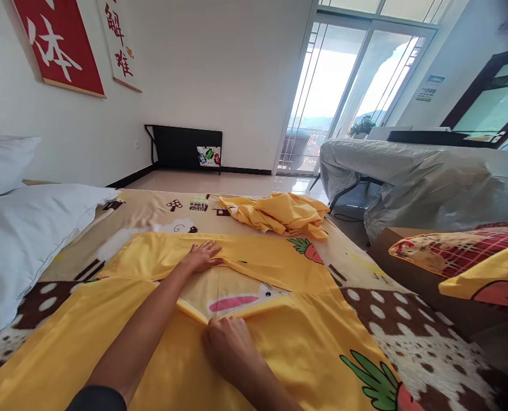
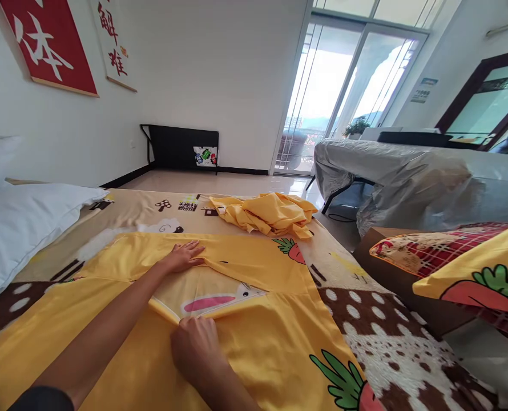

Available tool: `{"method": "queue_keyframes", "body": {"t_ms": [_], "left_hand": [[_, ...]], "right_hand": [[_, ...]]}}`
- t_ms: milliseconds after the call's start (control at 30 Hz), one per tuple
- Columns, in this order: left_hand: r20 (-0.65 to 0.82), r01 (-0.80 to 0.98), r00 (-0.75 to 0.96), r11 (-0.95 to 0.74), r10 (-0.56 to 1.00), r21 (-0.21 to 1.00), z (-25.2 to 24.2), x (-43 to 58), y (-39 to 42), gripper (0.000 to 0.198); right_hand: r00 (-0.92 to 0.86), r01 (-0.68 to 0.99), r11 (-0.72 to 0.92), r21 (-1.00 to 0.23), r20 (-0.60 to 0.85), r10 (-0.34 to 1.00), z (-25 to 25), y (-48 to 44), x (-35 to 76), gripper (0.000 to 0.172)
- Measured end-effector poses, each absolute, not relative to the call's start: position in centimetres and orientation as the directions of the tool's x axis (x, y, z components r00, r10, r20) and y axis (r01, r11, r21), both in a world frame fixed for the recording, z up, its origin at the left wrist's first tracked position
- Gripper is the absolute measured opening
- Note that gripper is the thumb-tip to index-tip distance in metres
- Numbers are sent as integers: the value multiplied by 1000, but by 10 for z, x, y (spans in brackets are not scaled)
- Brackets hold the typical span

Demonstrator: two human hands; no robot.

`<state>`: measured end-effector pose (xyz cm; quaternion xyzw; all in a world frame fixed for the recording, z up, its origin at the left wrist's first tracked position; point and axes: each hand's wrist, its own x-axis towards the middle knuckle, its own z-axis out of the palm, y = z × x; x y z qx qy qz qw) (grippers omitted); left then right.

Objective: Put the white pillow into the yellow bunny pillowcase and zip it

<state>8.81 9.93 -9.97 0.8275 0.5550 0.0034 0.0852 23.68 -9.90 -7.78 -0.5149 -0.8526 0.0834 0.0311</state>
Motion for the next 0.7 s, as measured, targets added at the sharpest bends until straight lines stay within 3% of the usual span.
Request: {"method": "queue_keyframes", "body": {"t_ms": [300,533,600,700], "left_hand": [[205,962,262,-271,943,15,-101,102,106,58],[130,861,503,-509,855,15,-99,98,101,59],[133,855,514,-519,848,9,-98,97,99,62],[187,885,460,-465,868,-19,-92,99,100,50]], "right_hand": [[-581,795,587,-151,90,809,-83,-104,237,24],[-526,819,521,-241,48,849,-79,-100,237,25],[-517,823,508,-253,33,855,-80,-98,236,24],[-519,823,509,-253,29,854,-83,-98,236,23]]}}
